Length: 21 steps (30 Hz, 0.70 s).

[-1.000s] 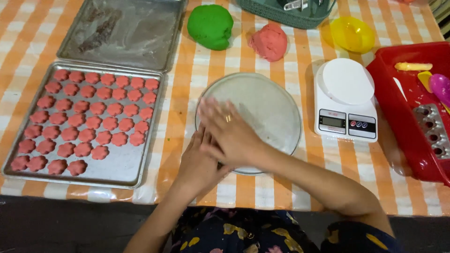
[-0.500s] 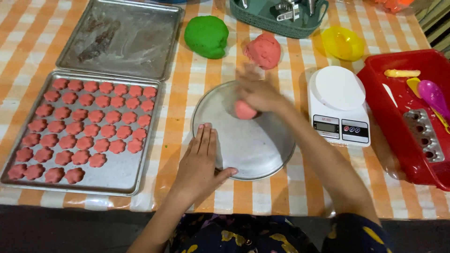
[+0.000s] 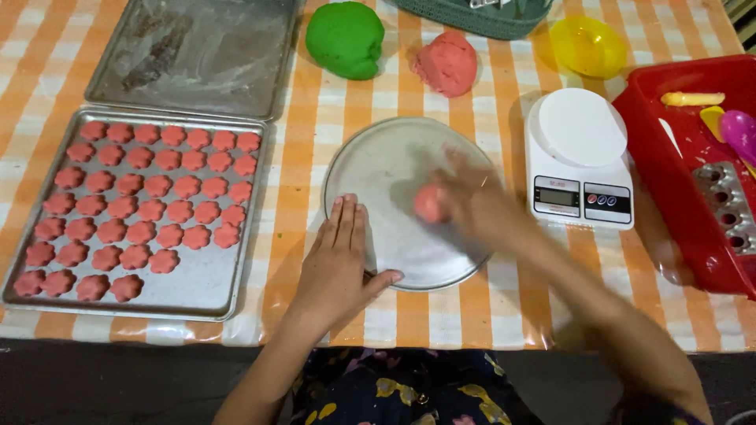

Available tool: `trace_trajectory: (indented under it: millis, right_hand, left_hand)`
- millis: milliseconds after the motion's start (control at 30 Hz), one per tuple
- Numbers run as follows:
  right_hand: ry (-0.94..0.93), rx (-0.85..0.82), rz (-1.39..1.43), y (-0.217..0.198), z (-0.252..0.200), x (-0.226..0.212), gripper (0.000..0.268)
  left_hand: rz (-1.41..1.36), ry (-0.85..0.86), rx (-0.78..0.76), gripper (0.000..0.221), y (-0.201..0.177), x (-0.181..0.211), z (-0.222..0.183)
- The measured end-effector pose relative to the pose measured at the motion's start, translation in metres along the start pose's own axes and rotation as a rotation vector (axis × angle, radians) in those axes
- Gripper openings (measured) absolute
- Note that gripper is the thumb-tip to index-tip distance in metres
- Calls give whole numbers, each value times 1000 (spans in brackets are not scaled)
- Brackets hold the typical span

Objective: The person weighs small portions of pink dough, rolls them into balls, flattens them using a metal cylinder on a plate, and then uses a small cutter to create flower-shaped pieces which are placed on a tray.

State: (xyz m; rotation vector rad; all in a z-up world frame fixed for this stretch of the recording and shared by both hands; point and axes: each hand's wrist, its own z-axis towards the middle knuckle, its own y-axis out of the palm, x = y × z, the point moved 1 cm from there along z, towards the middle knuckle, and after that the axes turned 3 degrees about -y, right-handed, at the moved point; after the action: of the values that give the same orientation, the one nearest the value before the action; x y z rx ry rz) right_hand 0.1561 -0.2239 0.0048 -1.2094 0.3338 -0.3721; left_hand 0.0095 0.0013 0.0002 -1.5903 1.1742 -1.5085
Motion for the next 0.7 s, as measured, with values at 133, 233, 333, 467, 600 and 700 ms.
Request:
trace_trajectory:
  millis: [133, 233, 333, 467, 600, 700]
  right_hand:
    - [430, -479, 239, -3, 52, 52, 65]
    - [207, -515, 285, -13, 103, 4, 59]
    - [204, -574, 253, 41, 110, -24, 72]
    - [50, -226, 31, 56, 93, -44, 64]
    - [198, -543, 720, 8, 111, -25, 80]
    - [197, -611, 630, 11, 112, -19, 79]
  left_hand:
    - [-31, 0, -17, 109, -7, 2, -1]
    - [-15, 6, -28, 110, 1, -2, 1]
    - [-32, 4, -31, 111, 0, -1, 2]
    - [-35, -10, -65, 113, -3, -1, 2]
    - [-32, -4, -31, 111, -1, -2, 2]
    - [-58, -7, -46, 109, -5, 1, 0]
